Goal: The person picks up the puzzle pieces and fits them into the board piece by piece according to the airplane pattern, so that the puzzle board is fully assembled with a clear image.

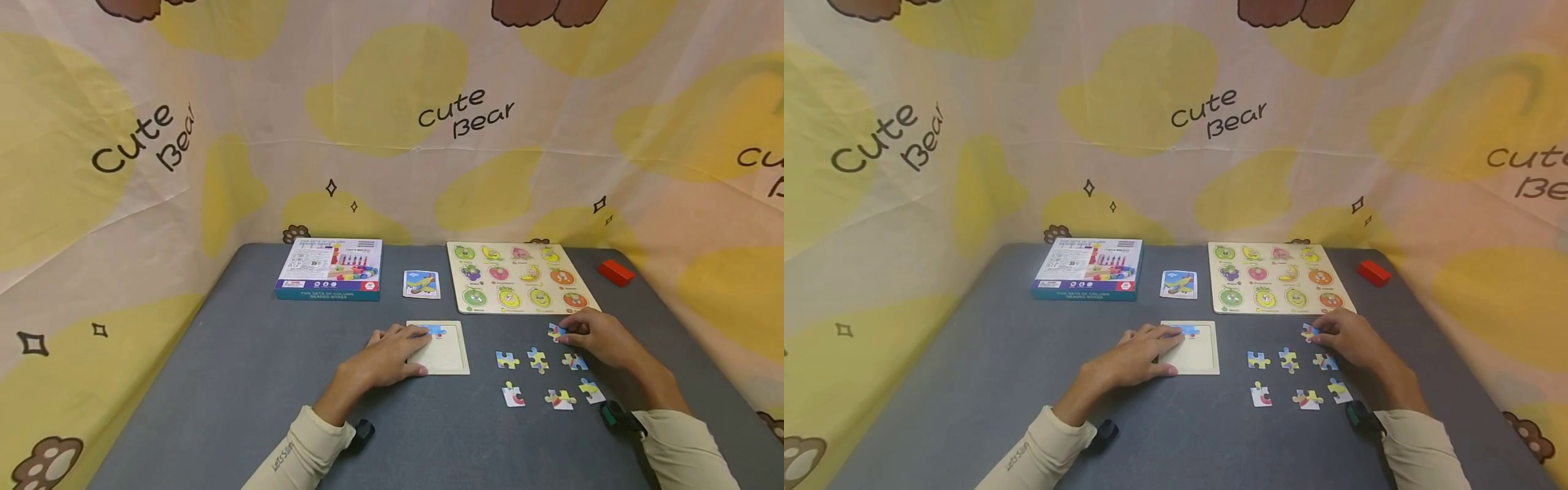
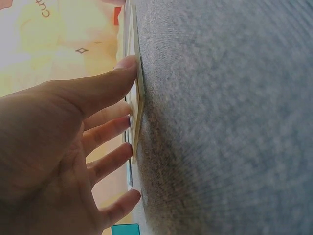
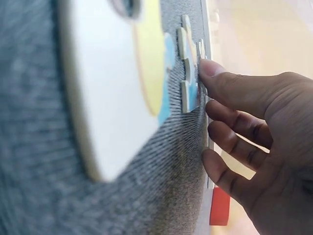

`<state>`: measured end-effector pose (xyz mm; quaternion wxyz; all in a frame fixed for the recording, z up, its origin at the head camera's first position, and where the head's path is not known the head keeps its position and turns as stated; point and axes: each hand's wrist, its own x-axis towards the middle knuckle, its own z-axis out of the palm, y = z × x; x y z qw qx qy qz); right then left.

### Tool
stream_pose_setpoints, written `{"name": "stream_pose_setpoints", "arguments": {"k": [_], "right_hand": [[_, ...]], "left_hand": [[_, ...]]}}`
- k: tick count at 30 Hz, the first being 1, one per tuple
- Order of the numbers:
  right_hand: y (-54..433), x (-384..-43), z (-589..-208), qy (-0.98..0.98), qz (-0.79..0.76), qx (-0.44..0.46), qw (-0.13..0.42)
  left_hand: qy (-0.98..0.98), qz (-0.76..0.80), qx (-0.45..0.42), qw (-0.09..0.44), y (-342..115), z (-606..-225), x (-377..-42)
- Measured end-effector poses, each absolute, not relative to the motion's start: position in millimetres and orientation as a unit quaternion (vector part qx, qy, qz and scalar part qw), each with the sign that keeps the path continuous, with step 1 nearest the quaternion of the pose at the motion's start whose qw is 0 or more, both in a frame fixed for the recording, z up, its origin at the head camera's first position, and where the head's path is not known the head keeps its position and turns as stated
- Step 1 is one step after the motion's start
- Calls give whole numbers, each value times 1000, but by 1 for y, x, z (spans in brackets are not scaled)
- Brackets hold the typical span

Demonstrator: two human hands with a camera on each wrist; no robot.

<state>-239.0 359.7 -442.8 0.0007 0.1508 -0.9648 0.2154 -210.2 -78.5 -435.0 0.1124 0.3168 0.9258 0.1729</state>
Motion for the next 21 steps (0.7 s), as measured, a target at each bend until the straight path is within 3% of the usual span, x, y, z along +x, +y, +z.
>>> {"name": "stream_pose_setpoints", "arguments": {"k": [10,21], "right_hand": [[351,-239,-443,-963,215,161,5],[296,-244,-440,-948,254,192,-8]], "left_hand": [[927,172,314,111,-78,-437,-212],[926,173,317,112,-79,-438,-213]]}}
